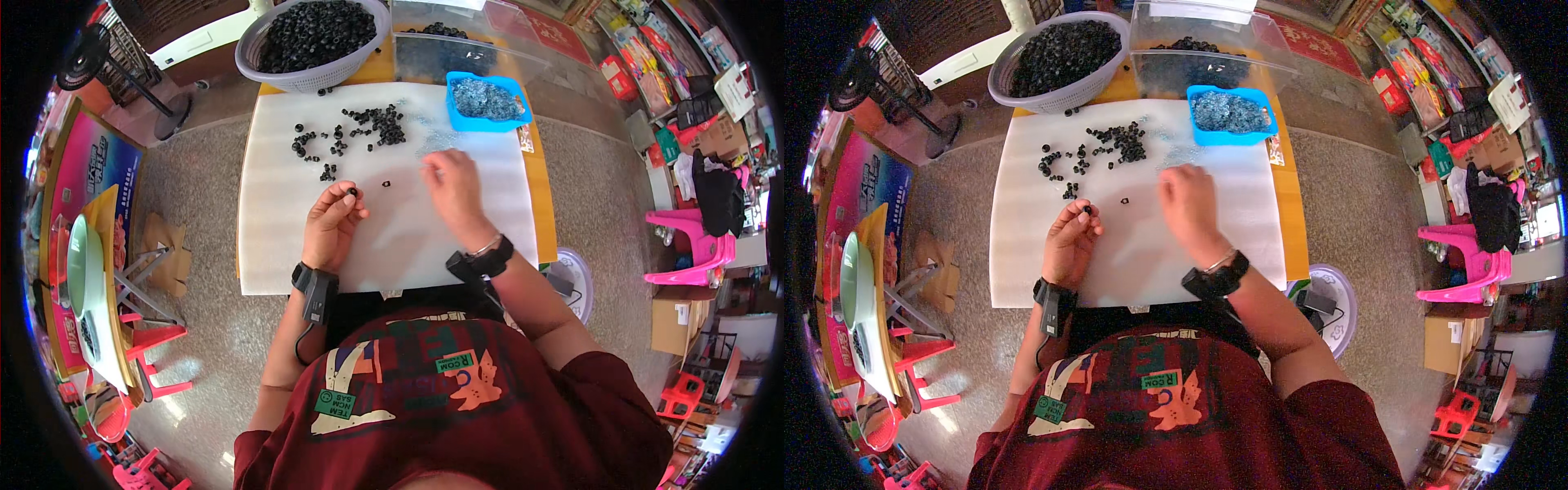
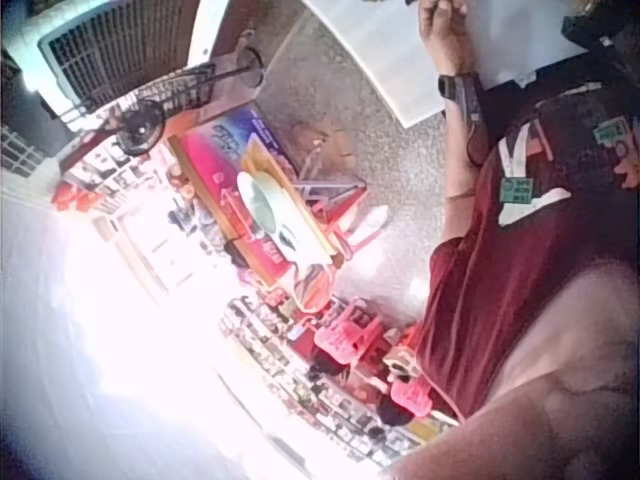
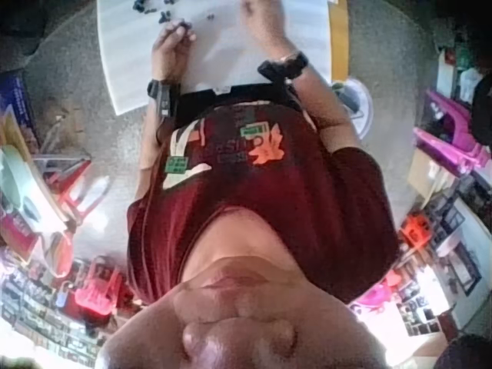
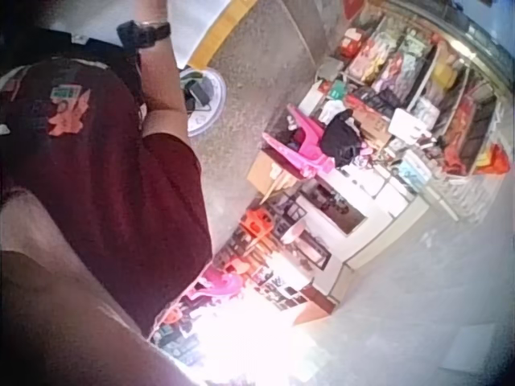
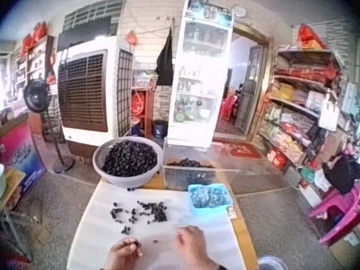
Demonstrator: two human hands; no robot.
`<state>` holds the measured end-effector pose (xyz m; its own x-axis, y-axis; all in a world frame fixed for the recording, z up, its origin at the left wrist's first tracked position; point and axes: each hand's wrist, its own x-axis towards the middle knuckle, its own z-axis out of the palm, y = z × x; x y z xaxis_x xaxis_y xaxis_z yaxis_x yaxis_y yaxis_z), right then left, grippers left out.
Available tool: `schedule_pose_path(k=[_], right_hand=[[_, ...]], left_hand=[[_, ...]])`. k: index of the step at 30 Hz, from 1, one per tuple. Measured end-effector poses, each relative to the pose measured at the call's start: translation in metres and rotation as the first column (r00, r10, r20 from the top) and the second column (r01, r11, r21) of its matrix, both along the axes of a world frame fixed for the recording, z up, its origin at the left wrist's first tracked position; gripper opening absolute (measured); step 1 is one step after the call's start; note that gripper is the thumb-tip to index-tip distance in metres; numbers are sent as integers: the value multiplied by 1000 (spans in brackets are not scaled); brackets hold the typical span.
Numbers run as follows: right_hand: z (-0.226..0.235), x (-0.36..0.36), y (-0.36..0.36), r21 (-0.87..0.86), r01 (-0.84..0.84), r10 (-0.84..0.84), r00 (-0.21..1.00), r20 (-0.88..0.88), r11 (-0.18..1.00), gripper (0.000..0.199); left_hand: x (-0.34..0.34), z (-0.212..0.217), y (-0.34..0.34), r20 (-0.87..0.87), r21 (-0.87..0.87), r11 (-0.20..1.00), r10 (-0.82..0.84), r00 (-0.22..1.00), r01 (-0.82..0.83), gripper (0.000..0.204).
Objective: Manually assembling small black plastic components by pressing pieces together at a table.
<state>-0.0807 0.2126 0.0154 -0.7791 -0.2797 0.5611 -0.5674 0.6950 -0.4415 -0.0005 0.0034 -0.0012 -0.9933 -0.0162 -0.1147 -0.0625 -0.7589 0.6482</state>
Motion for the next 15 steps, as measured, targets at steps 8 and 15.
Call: schedule_pose_path(k=[8,15], right_hand=[[-10,-16,36,75,135,-145,980,136,988,11],[15,-3,30,-288,77,119,788,604,954,8]], left_hand=[[0,8,0,27,-10,999,-52,998,52,18],[4,7,-6,27,-4,998,-66,997,66,17]])
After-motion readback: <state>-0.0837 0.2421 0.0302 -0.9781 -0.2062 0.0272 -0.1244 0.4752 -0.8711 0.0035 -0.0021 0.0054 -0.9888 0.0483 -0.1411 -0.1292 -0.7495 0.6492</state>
